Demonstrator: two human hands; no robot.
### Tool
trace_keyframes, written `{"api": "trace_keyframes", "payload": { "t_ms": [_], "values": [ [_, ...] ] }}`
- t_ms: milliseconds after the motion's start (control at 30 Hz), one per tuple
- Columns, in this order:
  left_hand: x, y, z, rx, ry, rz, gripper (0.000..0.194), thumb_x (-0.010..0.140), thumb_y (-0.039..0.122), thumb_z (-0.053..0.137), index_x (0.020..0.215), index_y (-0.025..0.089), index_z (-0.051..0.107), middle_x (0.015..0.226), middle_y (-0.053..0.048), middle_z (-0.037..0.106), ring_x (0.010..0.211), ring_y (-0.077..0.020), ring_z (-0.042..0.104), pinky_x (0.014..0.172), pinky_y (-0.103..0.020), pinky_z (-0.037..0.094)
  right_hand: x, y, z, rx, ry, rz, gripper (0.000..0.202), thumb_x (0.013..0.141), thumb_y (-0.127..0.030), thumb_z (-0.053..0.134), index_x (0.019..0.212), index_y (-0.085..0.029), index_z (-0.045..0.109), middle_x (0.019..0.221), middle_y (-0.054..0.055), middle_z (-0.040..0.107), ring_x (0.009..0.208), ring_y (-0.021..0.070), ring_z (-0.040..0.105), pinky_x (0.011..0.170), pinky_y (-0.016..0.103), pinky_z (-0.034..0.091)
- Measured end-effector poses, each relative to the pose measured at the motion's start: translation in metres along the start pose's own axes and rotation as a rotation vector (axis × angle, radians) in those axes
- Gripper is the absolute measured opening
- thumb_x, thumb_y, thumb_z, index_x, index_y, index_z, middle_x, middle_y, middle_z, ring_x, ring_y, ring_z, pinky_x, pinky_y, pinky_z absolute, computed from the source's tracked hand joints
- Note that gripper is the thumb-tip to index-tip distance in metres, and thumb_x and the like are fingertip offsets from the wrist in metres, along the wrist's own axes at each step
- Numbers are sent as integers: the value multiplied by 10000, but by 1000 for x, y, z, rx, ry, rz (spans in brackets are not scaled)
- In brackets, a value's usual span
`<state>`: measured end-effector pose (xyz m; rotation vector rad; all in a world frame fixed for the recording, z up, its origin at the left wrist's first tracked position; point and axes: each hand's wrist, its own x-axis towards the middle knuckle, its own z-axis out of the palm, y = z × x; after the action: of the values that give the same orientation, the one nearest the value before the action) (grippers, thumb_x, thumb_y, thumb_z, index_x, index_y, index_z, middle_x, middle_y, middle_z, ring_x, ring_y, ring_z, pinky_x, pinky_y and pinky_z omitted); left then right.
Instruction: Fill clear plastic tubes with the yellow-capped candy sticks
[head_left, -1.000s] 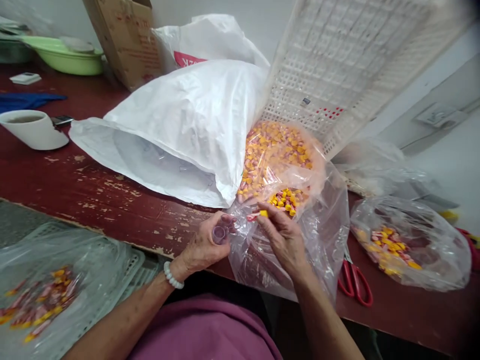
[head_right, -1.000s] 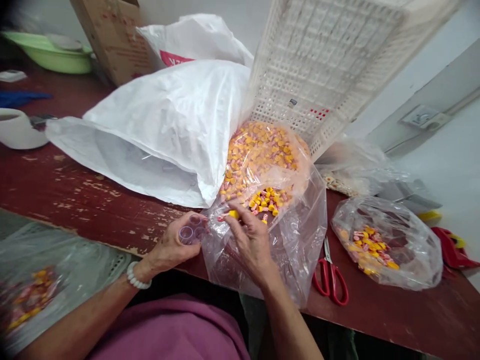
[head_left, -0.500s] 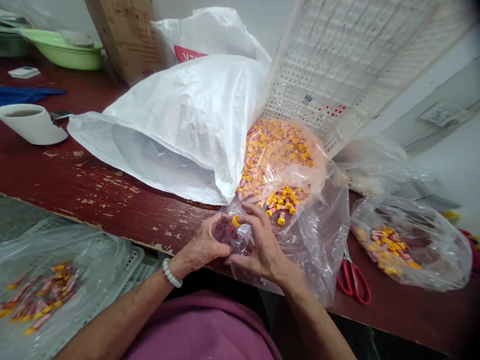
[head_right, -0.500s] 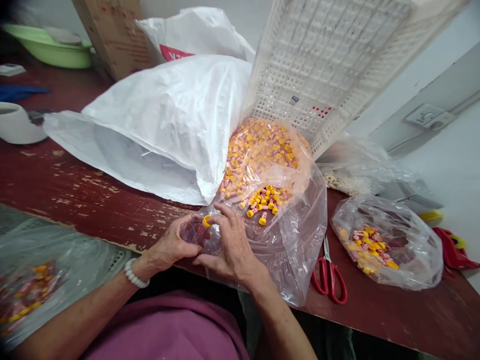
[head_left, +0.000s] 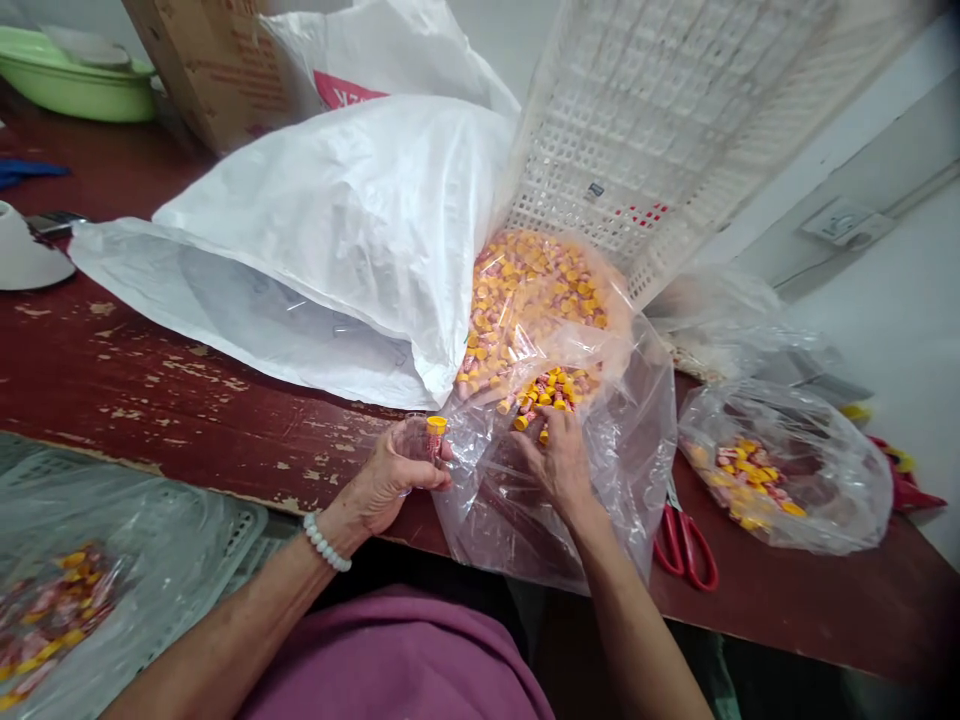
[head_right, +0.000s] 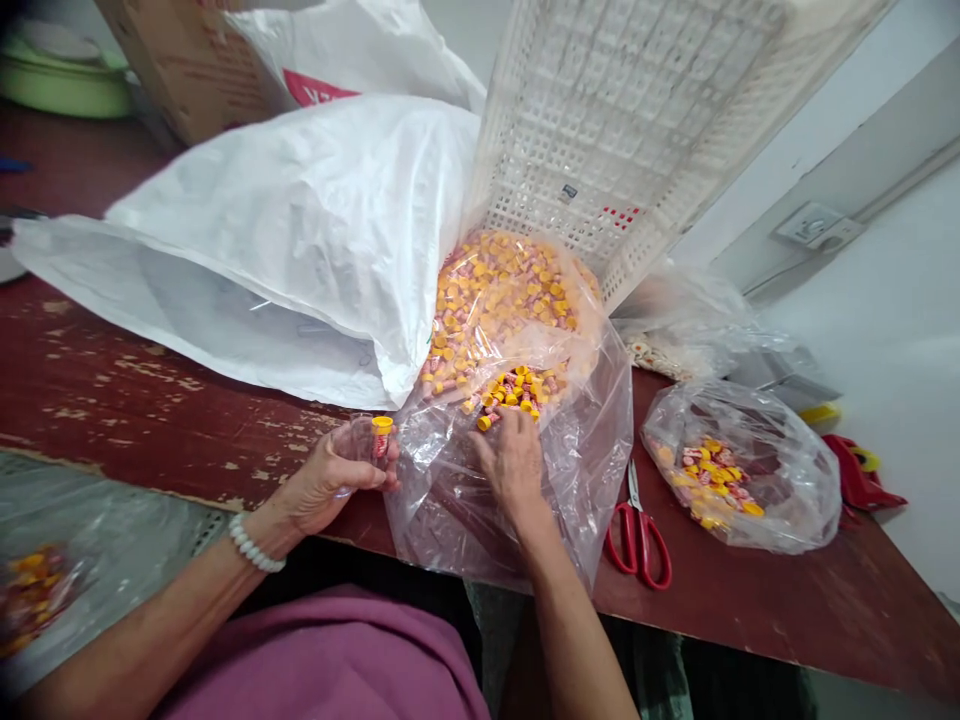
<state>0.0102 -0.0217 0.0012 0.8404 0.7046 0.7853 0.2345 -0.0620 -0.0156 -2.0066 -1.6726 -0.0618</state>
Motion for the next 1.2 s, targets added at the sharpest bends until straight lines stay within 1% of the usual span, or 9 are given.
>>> {"api": "trace_keyframes", "payload": {
  "t_ms": [100,200,333,433,567,667,900,1100,1200],
  "values": [
    [2,-5,0,117,51,85,356,504,51,678,816,151,540,746,7,609,634,-102,552,609,-236,464,9,33,14,-221,-25,150,292,814,-334,564,1021,-131,604,1012,178,591,957,299,537,819,449,433],
    [3,-10,3,265,60,157,379,529,49,655,869,156,527,749,7,617,667,-105,557,619,-219,443,10,39,17,-133,0,171,239,857,-250,454,986,-123,611,976,173,622,911,264,567,814,418,436],
    [6,-9,3,468,52,235,389,541,34,604,902,151,519,771,-1,613,684,-113,559,609,-210,432,1,-1,-9,282,57,131,250,868,-345,473,1008,-170,583,913,77,646,761,179,586,707,325,471],
    [7,-8,3,615,63,296,392,546,26,579,914,150,526,801,-6,602,699,-120,554,619,-216,431,-7,-47,-34,506,-28,-125,152,883,-294,487,961,-218,593,910,33,636,815,152,588,755,301,472],
    [6,-7,5,721,21,376,340,590,53,600,907,158,531,824,-3,589,704,-115,528,644,-221,418,-9,-78,-47,520,-126,-414,170,886,-179,480,1020,-232,572,945,34,627,916,148,582,800,293,476],
    [5,-6,7,713,1,396,327,609,95,636,914,159,540,835,-5,591,715,-119,522,664,-228,414,-10,-79,-47,465,-144,-436,325,857,-232,542,1178,-232,486,1028,57,610,892,161,581,793,316,489],
    [3,-3,8,547,31,300,414,475,-8,598,859,142,555,815,-5,585,727,-128,514,635,-218,404,-18,-72,-39,342,-61,-410,543,653,-466,726,1079,-226,489,1237,116,414,1177,285,411,962,455,391],
    [1,-15,15,275,-36,32,425,450,-16,514,851,122,545,742,10,584,629,-101,512,551,-203,391,-33,-80,-5,268,-65,-444,755,574,-559,740,1177,-209,451,1227,121,472,1126,290,438,959,460,355],
    [2,-13,12,247,18,-13,419,445,-9,514,841,128,542,701,32,569,571,-79,485,476,-178,364,-34,-76,-1,327,-116,-430,762,579,-586,725,1194,-221,462,1274,112,446,1143,282,438,945,437,379]
  ]
}}
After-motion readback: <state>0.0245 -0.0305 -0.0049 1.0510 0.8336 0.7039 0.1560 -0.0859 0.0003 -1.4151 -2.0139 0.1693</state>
